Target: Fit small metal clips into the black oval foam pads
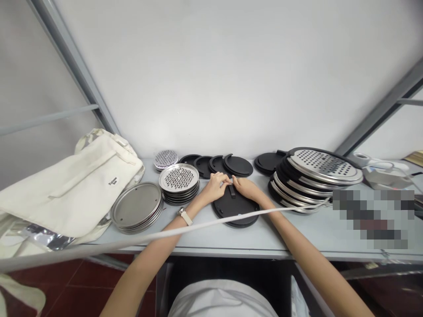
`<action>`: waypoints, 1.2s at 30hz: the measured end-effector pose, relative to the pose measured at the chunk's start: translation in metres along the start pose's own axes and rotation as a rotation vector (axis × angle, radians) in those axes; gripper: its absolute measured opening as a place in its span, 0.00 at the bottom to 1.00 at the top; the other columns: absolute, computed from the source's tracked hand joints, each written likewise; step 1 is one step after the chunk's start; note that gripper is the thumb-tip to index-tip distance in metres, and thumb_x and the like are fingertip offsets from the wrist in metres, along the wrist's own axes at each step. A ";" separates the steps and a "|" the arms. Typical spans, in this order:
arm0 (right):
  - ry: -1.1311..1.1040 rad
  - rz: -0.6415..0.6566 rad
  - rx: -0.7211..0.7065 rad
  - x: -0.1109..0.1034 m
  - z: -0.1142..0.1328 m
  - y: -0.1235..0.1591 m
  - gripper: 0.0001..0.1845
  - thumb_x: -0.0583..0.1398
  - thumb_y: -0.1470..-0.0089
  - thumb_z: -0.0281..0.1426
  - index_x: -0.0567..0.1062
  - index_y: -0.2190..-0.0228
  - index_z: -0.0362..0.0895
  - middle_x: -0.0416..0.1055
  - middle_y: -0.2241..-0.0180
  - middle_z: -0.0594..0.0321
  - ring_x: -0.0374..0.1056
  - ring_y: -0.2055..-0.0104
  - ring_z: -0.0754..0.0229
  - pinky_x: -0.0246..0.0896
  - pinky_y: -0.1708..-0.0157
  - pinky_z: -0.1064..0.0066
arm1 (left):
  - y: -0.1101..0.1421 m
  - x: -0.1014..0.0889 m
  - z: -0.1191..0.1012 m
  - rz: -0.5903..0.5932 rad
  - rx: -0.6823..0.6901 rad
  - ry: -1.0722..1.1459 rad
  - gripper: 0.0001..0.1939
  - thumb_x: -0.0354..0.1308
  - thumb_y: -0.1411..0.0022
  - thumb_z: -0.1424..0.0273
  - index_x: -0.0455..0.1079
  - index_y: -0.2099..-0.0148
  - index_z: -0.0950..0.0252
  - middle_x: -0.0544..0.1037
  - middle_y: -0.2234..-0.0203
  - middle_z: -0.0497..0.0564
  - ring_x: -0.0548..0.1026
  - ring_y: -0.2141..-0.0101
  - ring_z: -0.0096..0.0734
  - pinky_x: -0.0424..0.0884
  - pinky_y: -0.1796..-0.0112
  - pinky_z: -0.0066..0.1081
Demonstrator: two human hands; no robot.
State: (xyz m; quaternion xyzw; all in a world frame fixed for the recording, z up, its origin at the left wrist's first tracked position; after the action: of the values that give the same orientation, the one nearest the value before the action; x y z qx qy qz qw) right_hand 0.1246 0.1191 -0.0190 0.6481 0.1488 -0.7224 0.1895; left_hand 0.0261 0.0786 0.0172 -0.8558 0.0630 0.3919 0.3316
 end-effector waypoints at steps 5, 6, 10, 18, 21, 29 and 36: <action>-0.039 -0.018 0.028 -0.003 -0.001 0.001 0.25 0.40 0.33 0.31 0.74 0.61 0.35 0.76 0.64 0.46 0.72 0.63 0.56 0.55 0.66 0.73 | 0.000 -0.001 -0.002 -0.015 0.014 0.002 0.07 0.52 0.38 0.79 0.67 0.66 0.64 0.75 0.68 0.48 0.70 0.61 0.31 0.60 0.56 0.33; -0.051 -0.024 0.038 -0.004 -0.001 0.001 0.26 0.40 0.33 0.32 0.74 0.62 0.35 0.76 0.64 0.46 0.72 0.63 0.56 0.55 0.66 0.73 | 0.000 -0.002 -0.003 -0.017 0.015 0.000 0.07 0.52 0.38 0.78 0.67 0.66 0.64 0.75 0.68 0.48 0.70 0.61 0.31 0.60 0.56 0.34; -0.102 -0.050 0.065 -0.007 -0.002 0.003 0.27 0.40 0.33 0.32 0.76 0.65 0.35 0.77 0.64 0.47 0.72 0.62 0.57 0.55 0.65 0.74 | 0.002 -0.002 -0.006 -0.024 0.022 -0.034 0.07 0.51 0.37 0.78 0.68 0.65 0.64 0.74 0.68 0.48 0.69 0.60 0.32 0.59 0.56 0.34; -0.198 -0.111 0.116 -0.010 -0.008 0.004 0.33 0.39 0.33 0.38 0.77 0.70 0.36 0.77 0.71 0.47 0.73 0.68 0.57 0.54 0.70 0.73 | -0.001 -0.006 -0.007 -0.015 0.010 -0.084 0.07 0.52 0.36 0.75 0.70 0.63 0.63 0.75 0.67 0.48 0.69 0.60 0.31 0.57 0.55 0.35; -0.220 -0.147 0.134 -0.012 -0.011 0.004 0.34 0.39 0.34 0.39 0.77 0.72 0.36 0.77 0.71 0.47 0.73 0.68 0.56 0.54 0.70 0.73 | -0.002 -0.007 -0.005 -0.009 -0.015 -0.083 0.06 0.52 0.36 0.74 0.71 0.62 0.62 0.76 0.67 0.47 0.70 0.61 0.31 0.57 0.55 0.35; -0.219 -0.280 0.127 -0.025 -0.011 0.009 0.23 0.44 0.35 0.33 0.75 0.70 0.39 0.77 0.67 0.49 0.72 0.67 0.57 0.51 0.70 0.73 | -0.003 -0.007 -0.002 -0.024 -0.036 -0.088 0.06 0.53 0.36 0.73 0.71 0.62 0.62 0.78 0.66 0.47 0.72 0.60 0.32 0.57 0.56 0.36; -0.192 -0.345 0.098 -0.028 -0.006 0.011 0.20 0.46 0.36 0.31 0.73 0.72 0.40 0.76 0.70 0.51 0.70 0.69 0.57 0.50 0.70 0.72 | -0.003 -0.003 0.000 -0.002 -0.054 -0.098 0.07 0.53 0.37 0.75 0.71 0.61 0.62 0.77 0.66 0.48 0.72 0.60 0.33 0.57 0.55 0.37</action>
State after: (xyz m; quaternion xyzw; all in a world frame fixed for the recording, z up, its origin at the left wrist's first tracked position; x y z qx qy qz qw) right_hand 0.1376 0.1144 0.0087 0.5498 0.2035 -0.8089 0.0444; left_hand 0.0250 0.0801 0.0206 -0.8444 0.0351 0.4344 0.3115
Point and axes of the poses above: each hand's wrist, its own y-axis away from the middle knuckle, its own x-axis out of the palm, z = x × y, the point moved 8 cm from there along -y, towards the middle knuckle
